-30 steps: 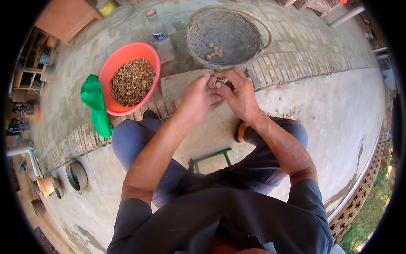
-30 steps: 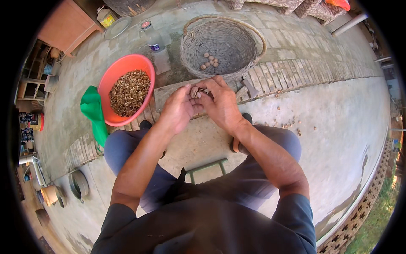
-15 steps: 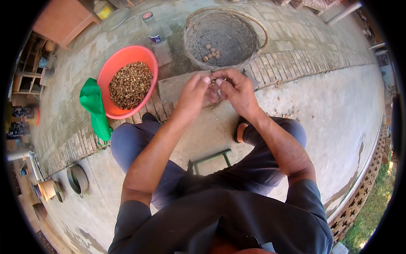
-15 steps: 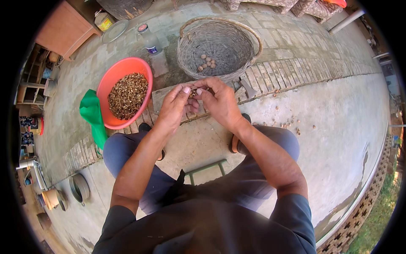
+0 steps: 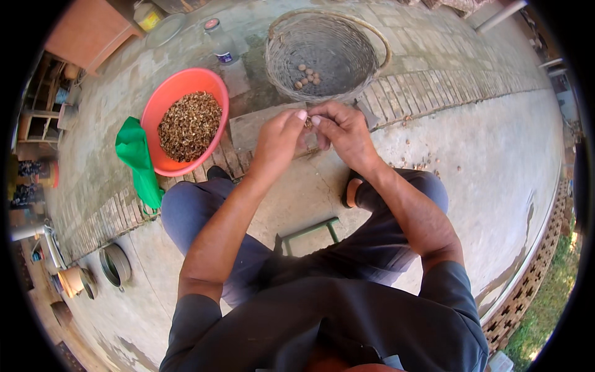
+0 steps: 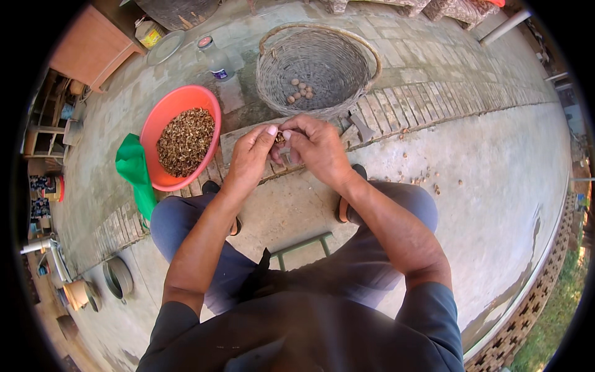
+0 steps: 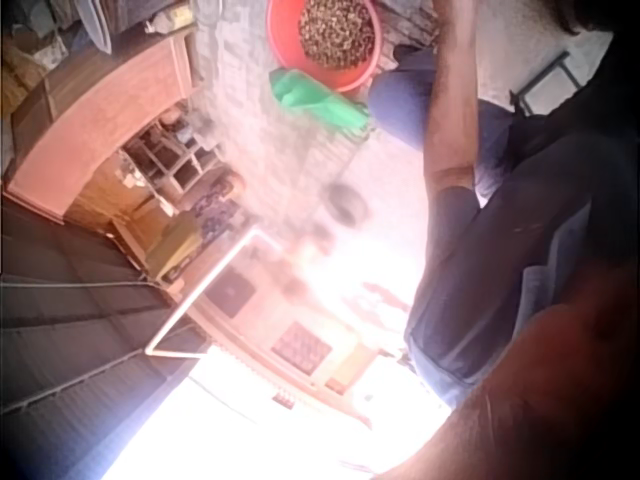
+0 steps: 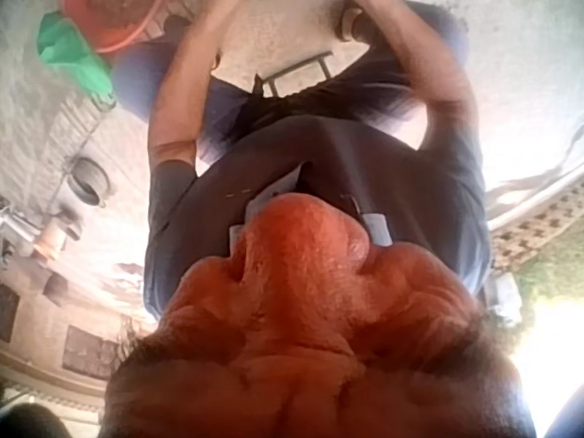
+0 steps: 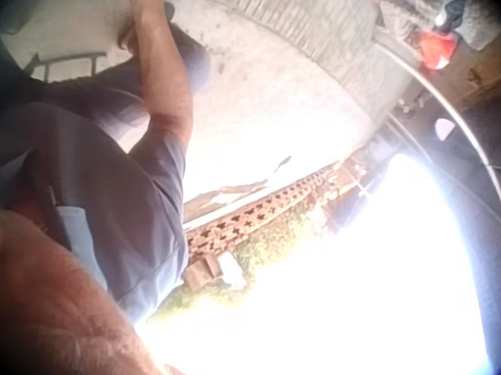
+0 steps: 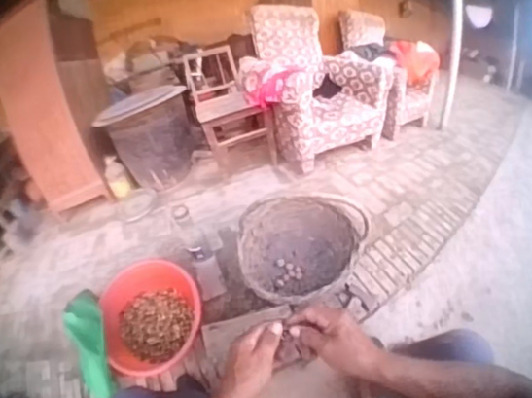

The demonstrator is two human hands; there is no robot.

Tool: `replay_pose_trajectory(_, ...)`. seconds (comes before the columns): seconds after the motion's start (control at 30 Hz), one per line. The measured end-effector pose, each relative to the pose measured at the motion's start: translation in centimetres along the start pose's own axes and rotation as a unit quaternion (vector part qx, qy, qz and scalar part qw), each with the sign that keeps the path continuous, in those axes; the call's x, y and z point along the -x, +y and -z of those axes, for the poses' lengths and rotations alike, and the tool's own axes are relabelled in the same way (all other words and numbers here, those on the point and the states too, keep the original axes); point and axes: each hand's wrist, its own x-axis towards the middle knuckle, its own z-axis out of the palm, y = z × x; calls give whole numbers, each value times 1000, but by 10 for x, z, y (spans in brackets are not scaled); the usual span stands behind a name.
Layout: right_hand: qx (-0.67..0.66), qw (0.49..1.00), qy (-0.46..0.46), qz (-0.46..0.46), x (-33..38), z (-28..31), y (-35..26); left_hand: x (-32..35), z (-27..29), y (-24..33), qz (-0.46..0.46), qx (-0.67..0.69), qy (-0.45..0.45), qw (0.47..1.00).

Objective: The person cracks nuts on a block of wood using a hammer and peels them by hand, placing the shells into a bowl.

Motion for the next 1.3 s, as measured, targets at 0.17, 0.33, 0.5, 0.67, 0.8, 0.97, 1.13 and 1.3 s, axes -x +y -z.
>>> replay_pose_trajectory(0.17,32,999,7,7,1,-2,2,-1,-5,0,-9,39,23,999)
replay_pose_trajectory(0.33,57,998,29,12,6,-9,-7,-3,-6,-2,5,77,41,996)
replay_pose_trajectory(0.5,161,981,43,94,5,-9,0,-7,-2,-3,15,93,16,995)
replay_pose_trajectory(0.67,229,961,51,148,6,-9,4,-6,0,-2,30,96,4,995)
replay_pose_trajectory(0.8,252,951,50,171,6,-11,-2,-4,0,2,74,142,22,987)
replay_pose_trajectory(0.97,276,940,64,191,5,-13,-4,-3,-1,3,82,182,24,979)
replay_pose_trajectory(1.13,283,940,74,177,5,-17,-4,-2,-1,4,98,190,33,976)
replay_pose_trajectory(1.3,303,930,77,191,3,-17,-1,-2,-1,4,117,211,28,970)
